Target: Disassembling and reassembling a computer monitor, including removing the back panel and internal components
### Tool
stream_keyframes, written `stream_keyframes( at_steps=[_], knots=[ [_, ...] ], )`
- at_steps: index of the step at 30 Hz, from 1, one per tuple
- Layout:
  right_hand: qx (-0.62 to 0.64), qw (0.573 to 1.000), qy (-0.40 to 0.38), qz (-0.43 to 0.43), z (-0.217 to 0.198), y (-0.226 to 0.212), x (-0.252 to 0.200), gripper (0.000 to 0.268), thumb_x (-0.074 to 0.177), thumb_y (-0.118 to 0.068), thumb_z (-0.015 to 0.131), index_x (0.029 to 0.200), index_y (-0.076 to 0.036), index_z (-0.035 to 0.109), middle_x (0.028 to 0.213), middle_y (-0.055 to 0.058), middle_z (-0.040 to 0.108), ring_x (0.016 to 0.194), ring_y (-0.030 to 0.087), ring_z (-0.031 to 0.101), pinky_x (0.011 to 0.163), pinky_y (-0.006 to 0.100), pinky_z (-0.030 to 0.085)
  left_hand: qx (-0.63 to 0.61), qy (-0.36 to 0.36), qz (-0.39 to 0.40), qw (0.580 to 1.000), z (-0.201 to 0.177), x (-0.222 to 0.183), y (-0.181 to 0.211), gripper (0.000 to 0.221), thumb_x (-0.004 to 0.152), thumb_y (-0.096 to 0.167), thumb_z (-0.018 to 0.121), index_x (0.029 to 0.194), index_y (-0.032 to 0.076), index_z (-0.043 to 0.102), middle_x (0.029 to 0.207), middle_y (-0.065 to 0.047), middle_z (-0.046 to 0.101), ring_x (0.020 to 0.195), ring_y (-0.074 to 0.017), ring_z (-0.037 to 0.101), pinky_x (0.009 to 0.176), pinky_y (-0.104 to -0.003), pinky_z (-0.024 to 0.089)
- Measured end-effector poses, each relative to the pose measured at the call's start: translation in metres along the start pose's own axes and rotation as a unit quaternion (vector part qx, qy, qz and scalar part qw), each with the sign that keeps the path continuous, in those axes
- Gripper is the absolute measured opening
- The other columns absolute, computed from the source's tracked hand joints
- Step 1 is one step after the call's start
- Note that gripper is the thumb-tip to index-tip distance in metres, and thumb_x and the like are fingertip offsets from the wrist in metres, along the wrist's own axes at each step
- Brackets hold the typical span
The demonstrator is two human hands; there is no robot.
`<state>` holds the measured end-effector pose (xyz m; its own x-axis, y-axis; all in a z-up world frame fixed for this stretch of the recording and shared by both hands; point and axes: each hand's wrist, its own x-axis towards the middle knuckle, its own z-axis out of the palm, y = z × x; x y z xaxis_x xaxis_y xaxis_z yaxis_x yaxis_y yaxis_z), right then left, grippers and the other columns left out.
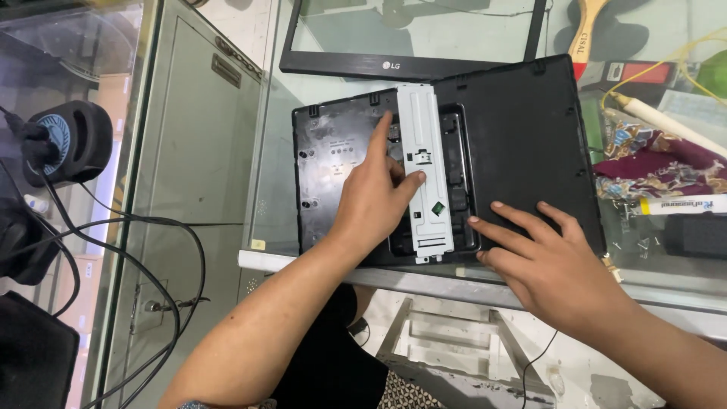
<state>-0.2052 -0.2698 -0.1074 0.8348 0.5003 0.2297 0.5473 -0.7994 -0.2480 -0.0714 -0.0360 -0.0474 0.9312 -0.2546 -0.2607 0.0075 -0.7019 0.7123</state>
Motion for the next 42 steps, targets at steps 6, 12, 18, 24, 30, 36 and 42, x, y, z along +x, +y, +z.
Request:
stream_keyframes(
  at_steps=[6,12,18,24,30,36,42],
  knots=[
    [-0.007,1.000,0.004,0.002,0.001,0.000,0.000,0.015,0.086,-0.021,0.068,0.100,-0.026,0.070,0.147,-0.007,0.061,0.144,0.027,0.049,0.113,0.059,0.036,0.002,-0.004,-0.016,1.000,0.000,-0.003,-0.009,0.079,0.096,0.021,0.061,0.164,0.016,0.023,0.080,0.000,0.066,0.077,-0.0226,0.064,0.072,-0.037,0.047],
    [-0.023,1.000,-0.002,-0.004,-0.001,0.000,0.000,0.020,0.083,-0.018,0.068,0.101,-0.026,0.069,0.148,-0.007,0.060,0.145,0.027,0.049,0.112,0.059,0.036,-0.087,-0.034,-0.099,0.991,-0.009,-0.005,-0.002,0.077,0.096,0.016,0.059,0.165,0.025,0.025,0.083,-0.005,0.066,0.053,-0.0200,0.063,0.054,-0.033,0.061],
    [-0.032,0.999,-0.002,-0.004,0.000,0.000,-0.001,0.018,0.083,-0.019,0.070,0.099,-0.026,0.068,0.148,-0.008,0.059,0.144,0.026,0.049,0.111,0.058,0.037,-0.092,-0.022,-0.067,0.993,-0.003,-0.004,-0.017,0.080,0.097,0.017,0.060,0.166,0.024,0.021,0.082,-0.002,0.065,0.061,-0.0174,0.063,0.067,-0.030,0.056],
    [-0.032,0.999,-0.010,-0.002,0.000,0.000,-0.001,0.018,0.083,-0.019,0.069,0.099,-0.026,0.068,0.149,-0.008,0.059,0.145,0.027,0.048,0.111,0.059,0.036,-0.150,-0.018,-0.099,0.983,-0.014,-0.007,-0.006,0.079,0.097,0.012,0.061,0.165,0.026,0.023,0.087,-0.005,0.066,0.070,-0.0161,0.059,0.063,-0.033,0.070],
    [-0.037,0.999,-0.022,-0.001,0.001,0.001,-0.001,0.023,0.080,-0.017,0.069,0.100,-0.027,0.068,0.151,-0.010,0.057,0.146,0.026,0.047,0.110,0.059,0.037,-0.122,-0.040,-0.096,0.987,-0.021,-0.007,-0.004,0.079,0.097,0.013,0.061,0.165,0.025,0.024,0.083,-0.004,0.069,0.059,-0.0172,0.065,0.062,-0.030,0.064],
    [-0.035,0.999,-0.013,-0.003,0.002,0.000,-0.002,0.025,0.079,-0.013,0.069,0.101,-0.025,0.067,0.149,-0.011,0.059,0.146,0.028,0.048,0.111,0.061,0.037,-0.042,-0.051,-0.052,0.996,-0.022,-0.004,-0.010,0.081,0.096,0.018,0.063,0.165,0.016,0.021,0.082,-0.002,0.071,0.054,-0.0174,0.066,0.063,-0.032,0.058],
    [-0.011,1.000,-0.004,0.003,-0.001,-0.004,0.000,0.021,0.083,-0.008,0.063,0.096,-0.024,0.065,0.144,-0.015,0.063,0.144,0.031,0.050,0.111,0.061,0.035,-0.142,-0.032,-0.046,0.988,-0.009,0.006,-0.028,0.076,0.094,0.014,0.064,0.161,0.011,0.028,0.082,-0.004,0.073,0.061,-0.0167,0.069,0.061,-0.030,0.062]
  ],
)
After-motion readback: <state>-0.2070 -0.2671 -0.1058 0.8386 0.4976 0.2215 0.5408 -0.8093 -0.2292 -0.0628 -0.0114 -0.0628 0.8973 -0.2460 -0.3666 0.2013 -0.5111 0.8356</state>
